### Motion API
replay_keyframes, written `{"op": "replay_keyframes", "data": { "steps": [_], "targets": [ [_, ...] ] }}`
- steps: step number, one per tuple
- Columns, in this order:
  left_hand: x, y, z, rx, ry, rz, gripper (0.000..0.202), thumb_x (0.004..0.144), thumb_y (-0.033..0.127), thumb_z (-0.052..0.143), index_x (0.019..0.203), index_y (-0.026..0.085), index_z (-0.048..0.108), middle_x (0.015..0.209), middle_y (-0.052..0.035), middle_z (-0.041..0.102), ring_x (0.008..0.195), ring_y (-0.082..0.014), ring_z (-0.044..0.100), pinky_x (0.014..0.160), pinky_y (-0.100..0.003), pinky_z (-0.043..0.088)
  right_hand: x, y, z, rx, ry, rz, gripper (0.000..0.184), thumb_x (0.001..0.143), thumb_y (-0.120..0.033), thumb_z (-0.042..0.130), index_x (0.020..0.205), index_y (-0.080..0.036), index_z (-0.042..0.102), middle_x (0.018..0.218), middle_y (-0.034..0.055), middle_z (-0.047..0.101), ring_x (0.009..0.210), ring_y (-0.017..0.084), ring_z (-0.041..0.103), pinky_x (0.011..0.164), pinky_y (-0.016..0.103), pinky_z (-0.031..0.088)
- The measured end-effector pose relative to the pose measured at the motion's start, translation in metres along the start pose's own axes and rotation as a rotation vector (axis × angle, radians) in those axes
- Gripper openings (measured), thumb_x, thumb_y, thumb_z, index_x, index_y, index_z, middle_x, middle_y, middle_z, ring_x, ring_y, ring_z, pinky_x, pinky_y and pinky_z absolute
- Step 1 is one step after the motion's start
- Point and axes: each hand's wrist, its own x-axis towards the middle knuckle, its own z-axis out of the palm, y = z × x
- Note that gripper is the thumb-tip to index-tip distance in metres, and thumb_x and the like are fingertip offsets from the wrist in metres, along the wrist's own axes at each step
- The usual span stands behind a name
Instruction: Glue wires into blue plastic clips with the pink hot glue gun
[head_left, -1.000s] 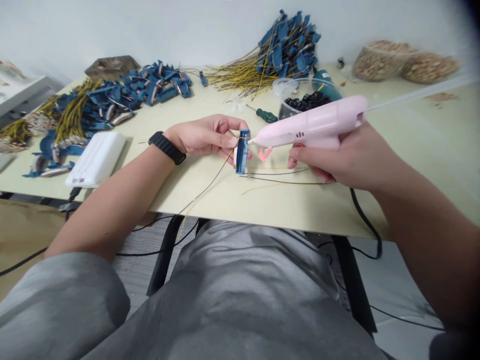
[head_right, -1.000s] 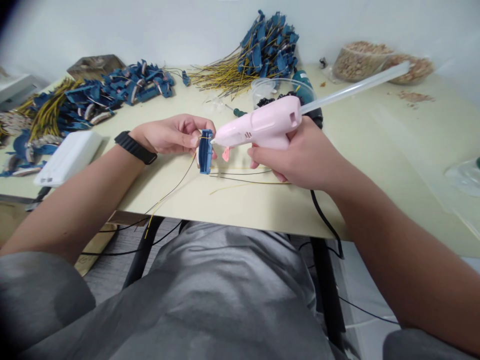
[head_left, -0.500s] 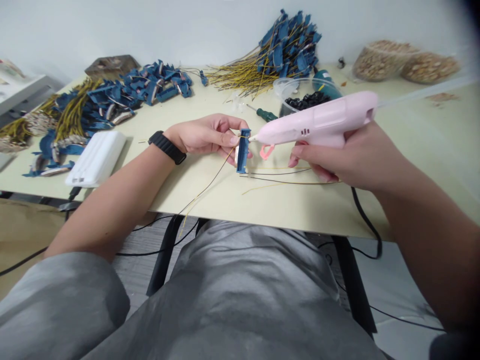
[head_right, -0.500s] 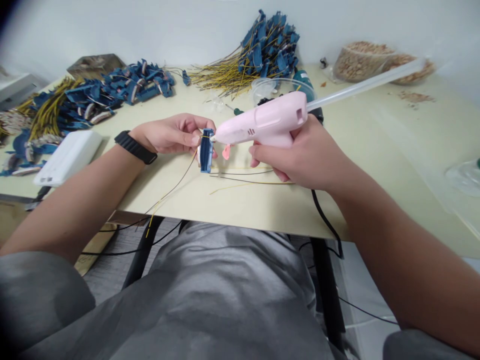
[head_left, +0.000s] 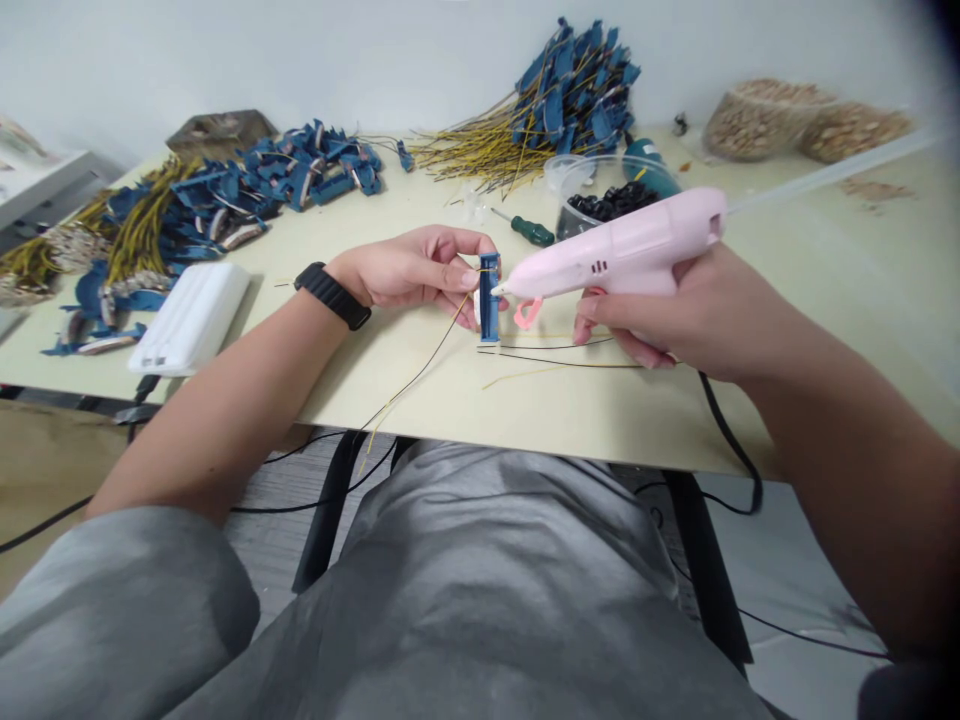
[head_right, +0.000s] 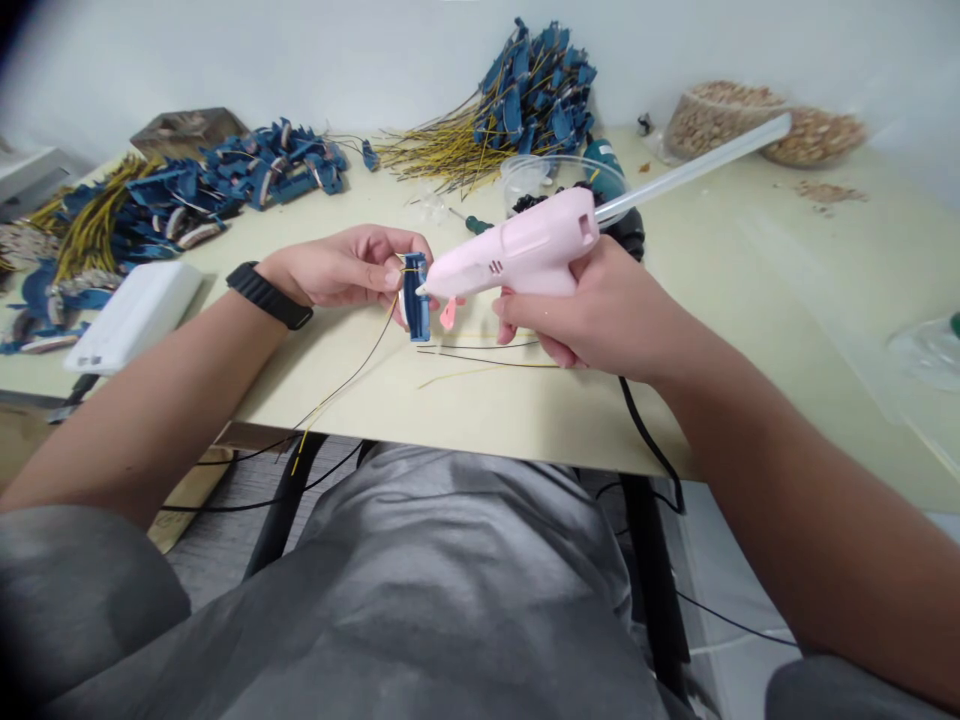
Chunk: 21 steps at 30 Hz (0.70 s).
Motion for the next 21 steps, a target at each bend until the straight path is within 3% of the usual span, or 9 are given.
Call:
{"op": "replay_keyframes", "data": {
  "steps": [8,21],
  "targets": [
    [0.0016,-0.0006,0.0047,-0.003,0.062,0.039,0.046,0.086,0.055,0.102,0.109,0.023,0.078,0.087,-0.0034,0.087,0.087,-0.0212,0.088,0.09,-0.031,0.071,-0.0006,-0.0007,0.0002,0.058,-0.024,0.032,0.015,0.094,-0.029,0.083,0.082,-0.02,0.079,0.052,-0.0016,0.06,0.042,0.012,0.047,0.039,0.025,0.038],
    [0.0004,-0.0007,0.0038,-0.013,0.157,0.043,0.05,0.085,0.055,0.103,0.114,0.025,0.076,0.085,0.0013,0.085,0.087,-0.0174,0.087,0.088,-0.025,0.069,0.0025,0.0018,0.0004,0.026,-0.023,0.024,0.017,0.091,-0.028,0.084,0.076,-0.021,0.081,0.055,0.0025,0.065,0.039,0.012,0.047,0.039,0.027,0.04]
  ]
}}
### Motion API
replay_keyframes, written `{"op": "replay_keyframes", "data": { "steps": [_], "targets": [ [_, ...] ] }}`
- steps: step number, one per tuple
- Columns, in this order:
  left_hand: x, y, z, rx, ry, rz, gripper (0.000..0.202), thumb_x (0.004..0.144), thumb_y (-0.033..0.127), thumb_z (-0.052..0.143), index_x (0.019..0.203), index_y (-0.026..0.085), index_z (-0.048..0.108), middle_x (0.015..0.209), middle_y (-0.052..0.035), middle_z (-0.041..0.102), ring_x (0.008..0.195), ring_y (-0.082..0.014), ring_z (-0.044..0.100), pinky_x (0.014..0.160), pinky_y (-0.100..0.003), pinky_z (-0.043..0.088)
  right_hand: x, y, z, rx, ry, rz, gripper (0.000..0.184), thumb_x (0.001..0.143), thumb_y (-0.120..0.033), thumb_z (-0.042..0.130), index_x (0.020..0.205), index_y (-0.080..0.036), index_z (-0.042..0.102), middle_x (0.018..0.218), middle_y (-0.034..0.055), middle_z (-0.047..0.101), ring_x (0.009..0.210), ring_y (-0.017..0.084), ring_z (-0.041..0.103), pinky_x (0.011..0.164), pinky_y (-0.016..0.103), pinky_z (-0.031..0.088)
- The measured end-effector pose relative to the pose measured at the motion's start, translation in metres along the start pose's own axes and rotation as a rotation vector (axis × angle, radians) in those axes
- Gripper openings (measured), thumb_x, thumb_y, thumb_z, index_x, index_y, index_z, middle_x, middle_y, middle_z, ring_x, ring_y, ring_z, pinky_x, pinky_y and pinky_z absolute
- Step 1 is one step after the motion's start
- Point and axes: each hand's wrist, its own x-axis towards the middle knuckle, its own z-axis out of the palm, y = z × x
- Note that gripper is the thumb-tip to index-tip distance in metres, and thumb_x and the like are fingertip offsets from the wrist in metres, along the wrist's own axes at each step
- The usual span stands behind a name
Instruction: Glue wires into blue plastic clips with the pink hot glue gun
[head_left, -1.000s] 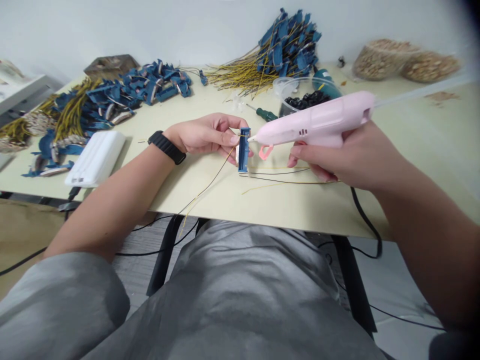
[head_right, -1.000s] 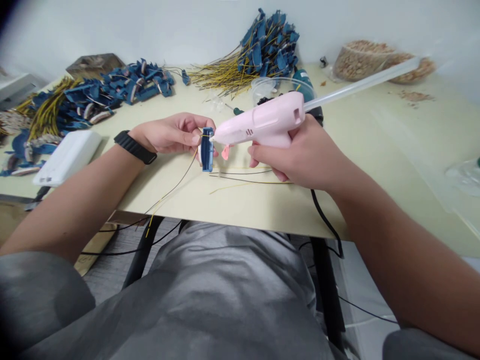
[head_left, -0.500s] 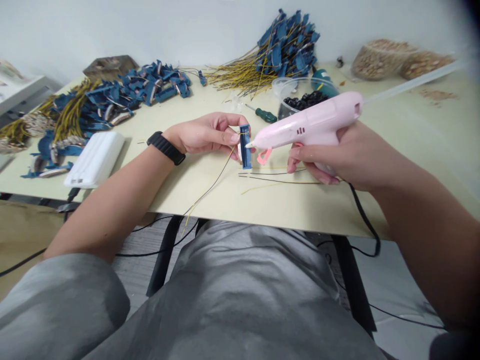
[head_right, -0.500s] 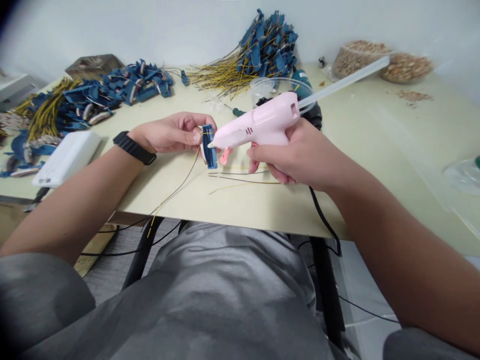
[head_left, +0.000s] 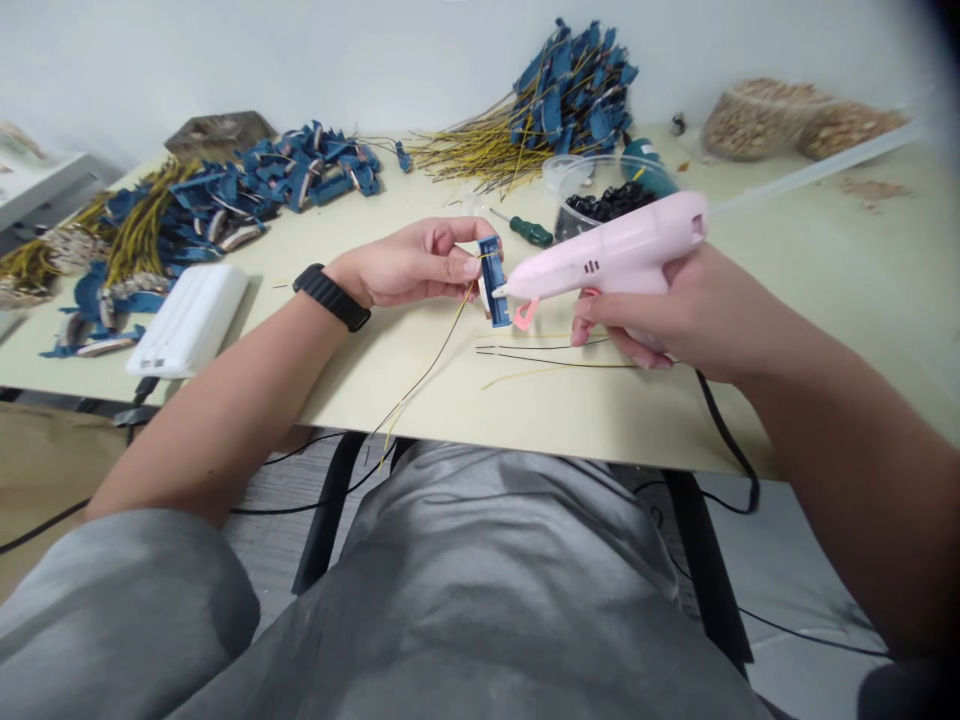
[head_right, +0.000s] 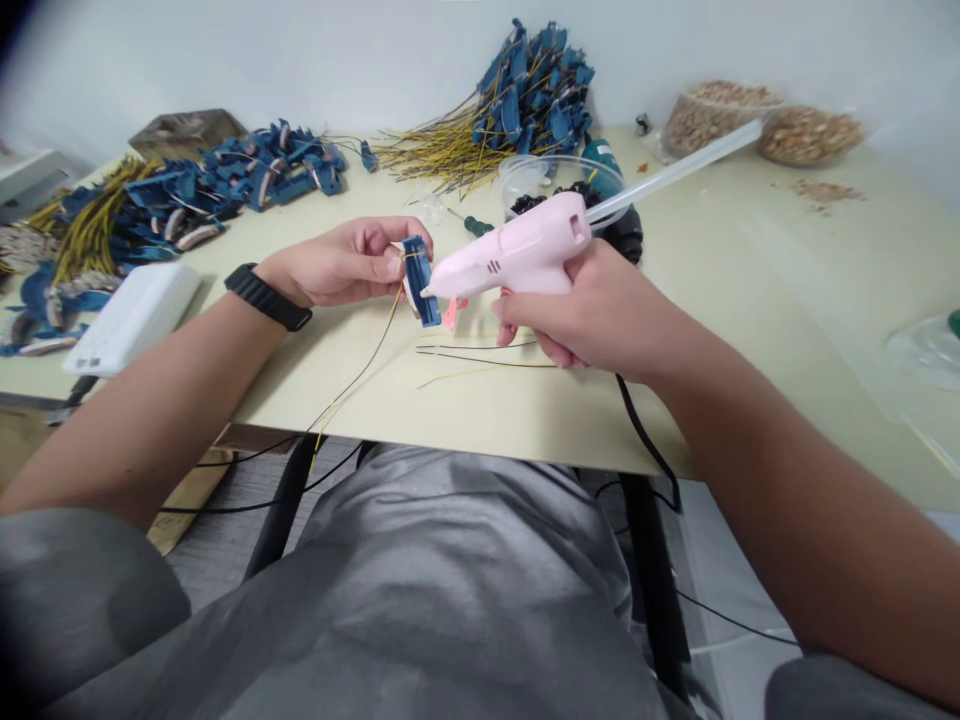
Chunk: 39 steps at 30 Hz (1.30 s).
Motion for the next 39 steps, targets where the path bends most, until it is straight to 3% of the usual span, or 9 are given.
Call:
{"op": "replay_keyframes", "data": {
  "steps": [7,11,19,28,34,37,39],
  "targets": [
    [0.0007,-0.0006,-0.0019,-0.02,0.025,-0.011,0.05,0.085,0.052,0.104,0.115,0.024,0.076,0.084,0.0028,0.085,0.085,-0.0156,0.088,0.084,-0.022,0.069,-0.0003,-0.0023,-0.0006,-0.02,-0.024,0.023,0.021,0.089,-0.034,0.089,0.079,-0.022,0.076,0.049,-0.0017,0.053,0.038,0.014,0.046,0.038,0.031,0.041],
    [0.0005,-0.0007,-0.0039,-0.008,0.027,-0.008,0.053,0.082,0.053,0.106,0.114,0.024,0.077,0.085,0.0024,0.085,0.083,-0.0153,0.087,0.082,-0.022,0.068,-0.0019,-0.0019,-0.0036,-0.024,-0.023,0.039,0.02,0.091,-0.035,0.09,0.085,-0.022,0.076,0.052,-0.0021,0.054,0.041,0.014,0.046,0.039,0.03,0.04],
    [0.0003,-0.0012,-0.0033,0.024,-0.003,-0.001,0.051,0.084,0.055,0.104,0.117,0.025,0.078,0.09,0.0003,0.084,0.089,-0.0183,0.086,0.09,-0.028,0.068,-0.0033,-0.0025,-0.0036,-0.069,0.018,0.043,0.022,0.095,-0.034,0.086,0.079,-0.024,0.075,0.052,-0.0002,0.058,0.044,0.014,0.048,0.043,0.031,0.042],
    [0.0054,-0.0032,-0.0043,-0.023,-0.028,0.044,0.049,0.083,0.052,0.106,0.112,0.025,0.078,0.084,0.0024,0.082,0.07,-0.0113,0.078,0.071,-0.021,0.064,0.0002,-0.0052,-0.0009,-0.042,0.019,0.031,0.008,0.085,-0.027,0.085,0.085,-0.022,0.078,0.051,-0.0012,0.058,0.041,0.015,0.049,0.04,0.03,0.042],
    [0.0056,-0.0047,-0.0077,-0.065,-0.044,0.035,0.043,0.087,0.046,0.104,0.114,0.023,0.08,0.084,0.002,0.082,0.067,-0.0092,0.075,0.068,-0.019,0.059,-0.0007,-0.0061,-0.0003,-0.07,0.019,0.027,0.014,0.083,-0.026,0.083,0.096,-0.024,0.079,0.051,-0.0035,0.058,0.043,0.017,0.051,0.04,0.031,0.042],
    [0.0046,-0.0044,-0.009,-0.054,-0.034,0.031,0.045,0.086,0.048,0.104,0.115,0.023,0.08,0.085,0.0025,0.083,0.068,-0.0098,0.075,0.07,-0.02,0.061,-0.0023,-0.0057,-0.0022,-0.109,0.041,0.034,0.005,0.086,-0.027,0.082,0.088,-0.024,0.078,0.053,-0.0017,0.059,0.044,0.016,0.051,0.042,0.032,0.043],
    [0.0042,-0.004,-0.0089,-0.044,-0.026,0.026,0.047,0.085,0.049,0.105,0.115,0.023,0.079,0.083,0.0032,0.082,0.068,-0.0101,0.075,0.07,-0.021,0.061,-0.0032,-0.0045,-0.0037,-0.136,0.073,0.052,0.013,0.089,-0.028,0.083,0.08,-0.024,0.075,0.054,0.0002,0.06,0.045,0.016,0.051,0.045,0.033,0.044]
  ]
}}
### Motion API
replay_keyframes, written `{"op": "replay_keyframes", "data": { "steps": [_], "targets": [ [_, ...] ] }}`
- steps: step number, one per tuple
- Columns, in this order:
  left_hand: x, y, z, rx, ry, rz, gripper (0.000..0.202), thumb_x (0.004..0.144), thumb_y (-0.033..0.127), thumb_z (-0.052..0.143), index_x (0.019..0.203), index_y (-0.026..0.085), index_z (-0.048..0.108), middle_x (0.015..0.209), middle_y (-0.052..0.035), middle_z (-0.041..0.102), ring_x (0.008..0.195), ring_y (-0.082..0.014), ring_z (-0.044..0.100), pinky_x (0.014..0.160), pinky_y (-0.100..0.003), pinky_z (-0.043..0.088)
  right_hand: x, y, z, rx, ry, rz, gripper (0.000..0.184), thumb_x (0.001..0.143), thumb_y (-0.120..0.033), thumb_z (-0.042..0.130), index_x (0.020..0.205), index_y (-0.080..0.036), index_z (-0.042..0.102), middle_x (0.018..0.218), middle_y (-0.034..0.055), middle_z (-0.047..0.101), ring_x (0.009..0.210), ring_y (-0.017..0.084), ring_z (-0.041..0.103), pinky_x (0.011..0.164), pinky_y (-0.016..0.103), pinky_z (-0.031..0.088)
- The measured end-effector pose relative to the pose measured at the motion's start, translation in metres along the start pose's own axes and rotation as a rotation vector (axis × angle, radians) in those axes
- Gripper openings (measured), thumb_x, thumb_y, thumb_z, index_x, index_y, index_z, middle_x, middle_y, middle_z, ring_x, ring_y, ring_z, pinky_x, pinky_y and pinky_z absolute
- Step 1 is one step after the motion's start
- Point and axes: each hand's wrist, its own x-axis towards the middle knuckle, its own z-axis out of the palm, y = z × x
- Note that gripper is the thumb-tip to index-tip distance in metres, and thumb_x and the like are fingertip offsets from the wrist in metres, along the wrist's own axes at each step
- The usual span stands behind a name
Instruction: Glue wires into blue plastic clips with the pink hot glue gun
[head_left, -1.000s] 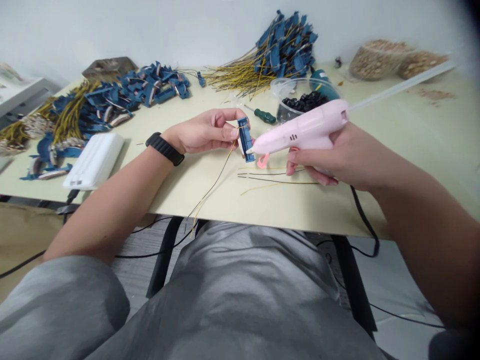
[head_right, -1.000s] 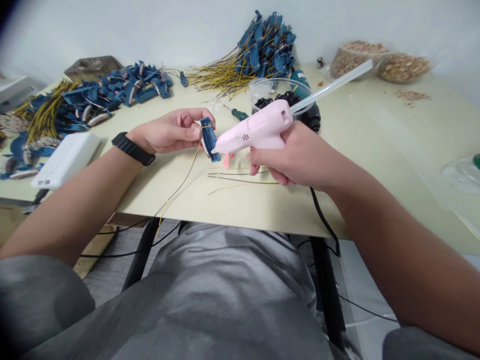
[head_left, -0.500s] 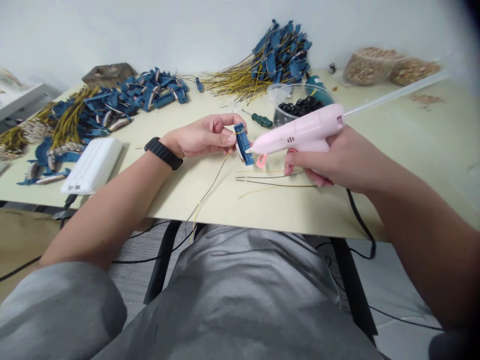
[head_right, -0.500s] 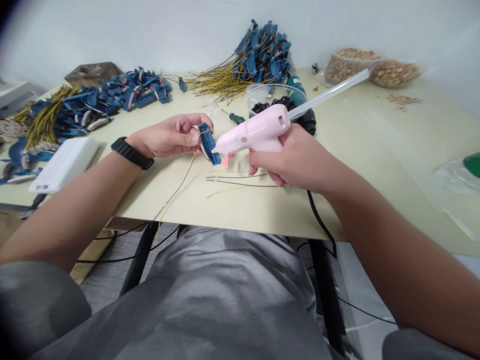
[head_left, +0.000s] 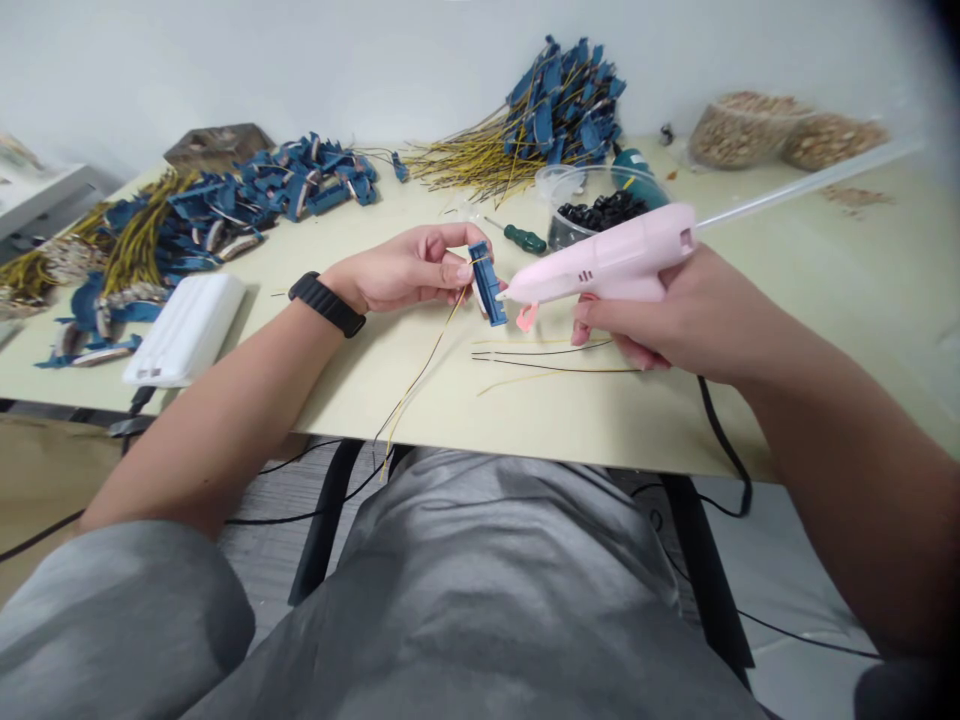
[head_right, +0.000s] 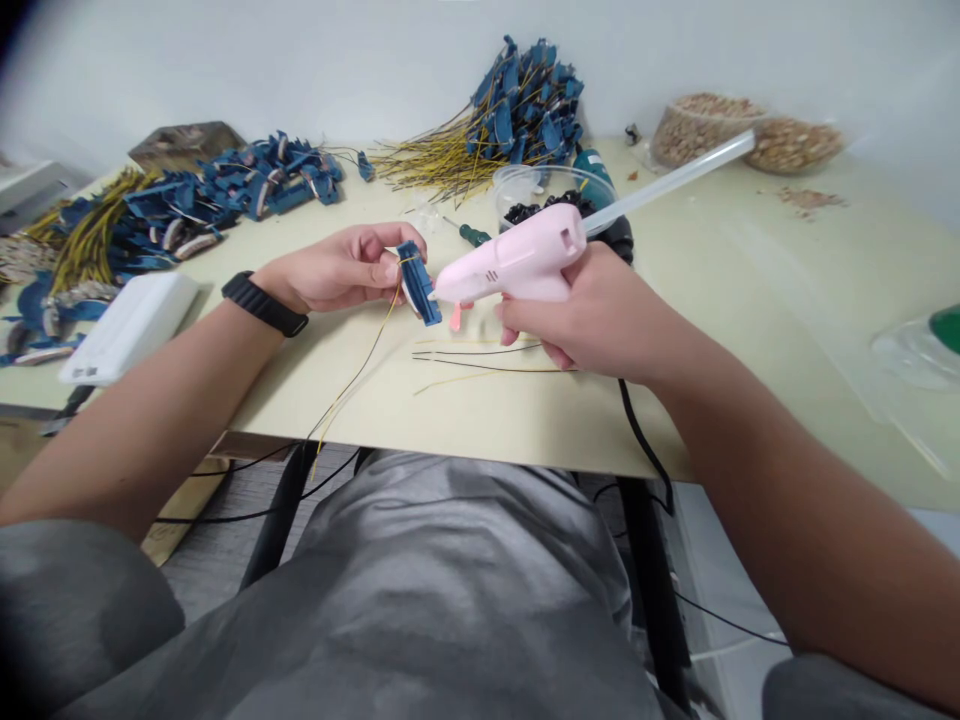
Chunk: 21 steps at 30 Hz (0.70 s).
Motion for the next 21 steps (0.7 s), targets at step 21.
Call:
{"op": "replay_keyframes", "data": {
  "steps": [21],
  "targets": [
    [-0.002,-0.001,-0.004,0.015,0.035,0.021,0.046,0.089,0.047,0.103,0.115,0.021,0.076,0.096,-0.0022,0.086,0.094,-0.0195,0.089,0.081,-0.026,0.067,-0.005,-0.002,-0.013,0.079,-0.04,-0.016,0.015,0.091,-0.03,0.086,0.081,-0.02,0.082,0.049,-0.0021,0.056,0.041,0.012,0.047,0.039,0.027,0.035]
  ]
}}
